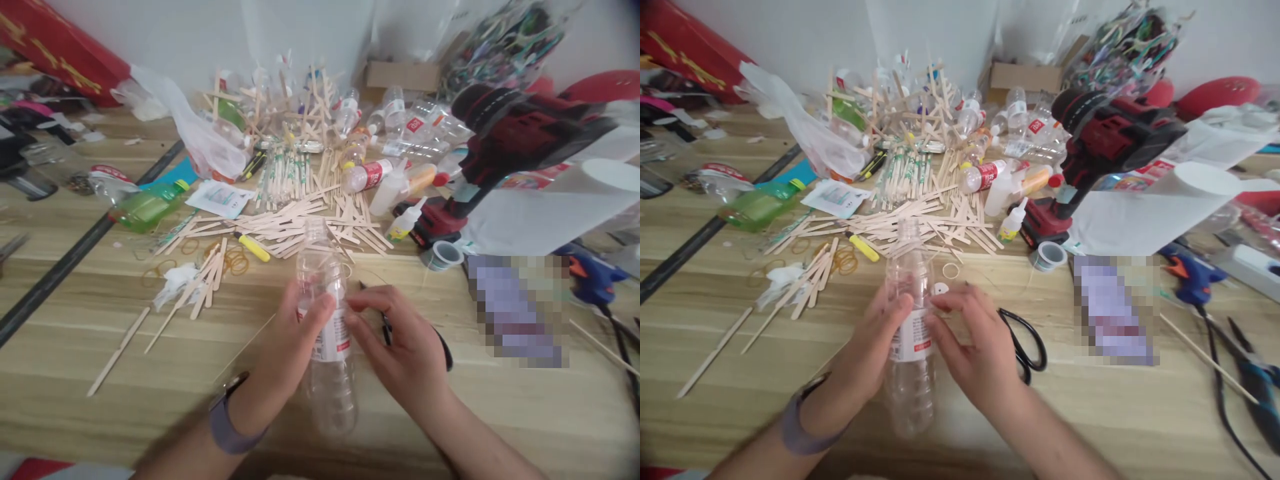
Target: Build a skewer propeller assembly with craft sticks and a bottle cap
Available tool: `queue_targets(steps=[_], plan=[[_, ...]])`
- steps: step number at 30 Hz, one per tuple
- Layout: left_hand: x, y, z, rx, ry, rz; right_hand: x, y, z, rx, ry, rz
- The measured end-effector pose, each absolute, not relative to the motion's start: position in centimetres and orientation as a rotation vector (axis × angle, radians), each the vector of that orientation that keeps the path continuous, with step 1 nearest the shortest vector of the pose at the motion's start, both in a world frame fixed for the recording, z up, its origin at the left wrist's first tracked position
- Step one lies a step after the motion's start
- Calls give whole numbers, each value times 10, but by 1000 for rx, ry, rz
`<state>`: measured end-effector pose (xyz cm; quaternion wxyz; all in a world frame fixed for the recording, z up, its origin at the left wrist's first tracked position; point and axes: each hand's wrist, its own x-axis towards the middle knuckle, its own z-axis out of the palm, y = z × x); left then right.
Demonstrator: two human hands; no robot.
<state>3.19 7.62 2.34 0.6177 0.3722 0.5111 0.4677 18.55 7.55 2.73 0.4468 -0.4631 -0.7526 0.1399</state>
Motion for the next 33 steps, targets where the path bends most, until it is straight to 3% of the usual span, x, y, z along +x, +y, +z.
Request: queue_targets(steps=[5,13,21,33], plan=[[34,76,32,938,1297,983,189,80,22,-1127,-1840,457],[34,75,38,986,1201,985,188,81,19,-1130,-1491,1025],[36,69,31,1024,1134,1004,183,80,15,-1045,-1256,1258],[35,72,36,930,1062,909,177,76,11,-1023,-1247,1207]])
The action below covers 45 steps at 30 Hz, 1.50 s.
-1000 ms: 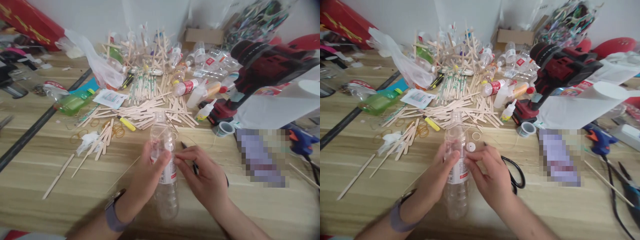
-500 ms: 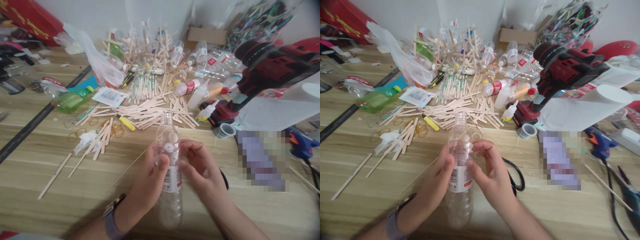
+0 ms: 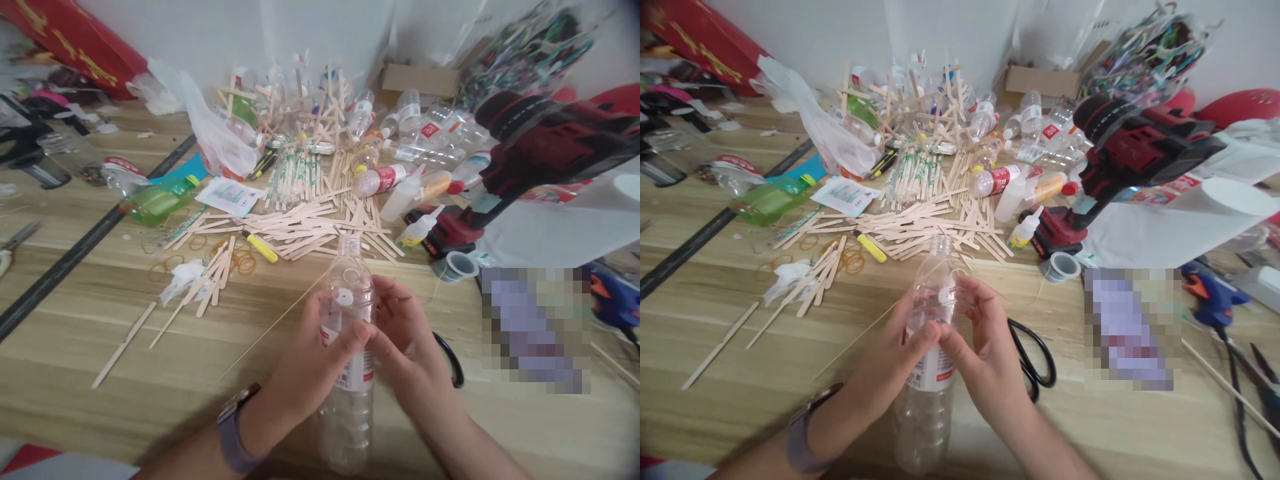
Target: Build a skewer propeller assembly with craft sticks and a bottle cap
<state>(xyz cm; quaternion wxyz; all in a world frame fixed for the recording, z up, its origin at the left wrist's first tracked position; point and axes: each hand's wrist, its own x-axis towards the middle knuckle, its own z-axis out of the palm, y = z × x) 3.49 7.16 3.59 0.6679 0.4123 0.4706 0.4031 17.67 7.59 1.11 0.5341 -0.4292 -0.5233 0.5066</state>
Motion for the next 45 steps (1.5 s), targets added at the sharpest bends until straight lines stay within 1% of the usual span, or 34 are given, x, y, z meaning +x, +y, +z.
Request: queue_targets(steps=[17,25,31,41,45], plan=[[33,72,34,802,1013,949,177,74,10,-974,-1255,1272],[33,71,37,810,915,999,177,71,11,-992,-1273,1208],[33,71,36,802,978,920,178,69,11,-1014,-1321,1187],[34,73,33,873,1068,974,178,68,10,-1006,-1334,1191],[35,74,35,869,1038,987,179,69,10,-1015,-1321,1184]])
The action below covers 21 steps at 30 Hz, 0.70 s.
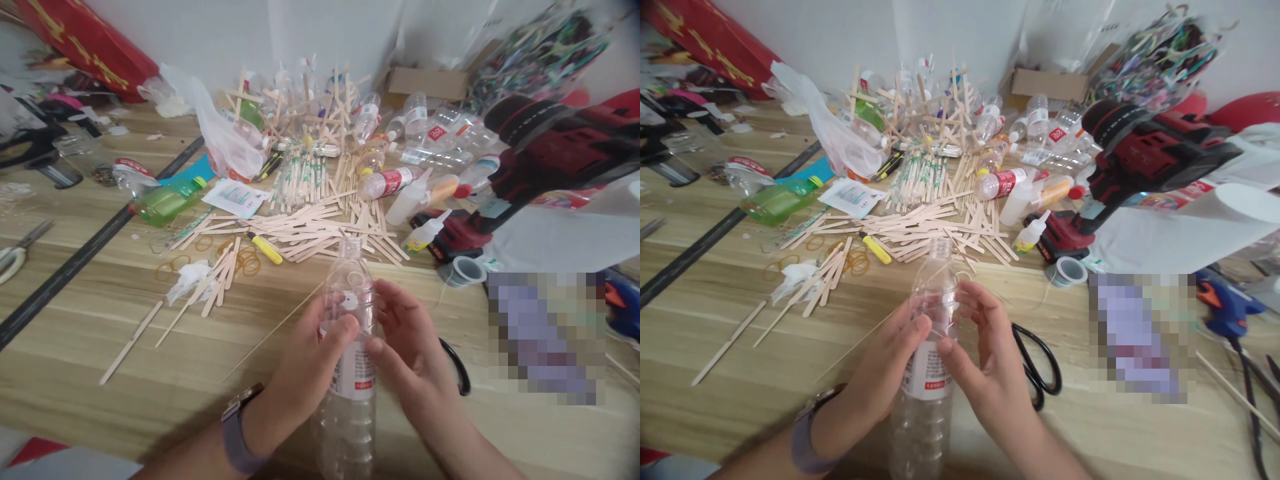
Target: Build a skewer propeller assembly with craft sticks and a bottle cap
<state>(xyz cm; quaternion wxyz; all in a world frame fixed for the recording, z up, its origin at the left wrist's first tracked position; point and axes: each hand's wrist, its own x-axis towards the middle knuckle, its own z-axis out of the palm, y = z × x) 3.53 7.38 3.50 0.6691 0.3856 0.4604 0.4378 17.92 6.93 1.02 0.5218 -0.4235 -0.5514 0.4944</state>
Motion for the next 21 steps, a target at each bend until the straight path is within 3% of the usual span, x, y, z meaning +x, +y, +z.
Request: queue_targets(steps=[15,21], plan=[[34,71,37,903,978,950,175,70,13,-1023,-1244,1247],[35,73,31,806,991,988,193,58,28,-1014,-1263,861]])
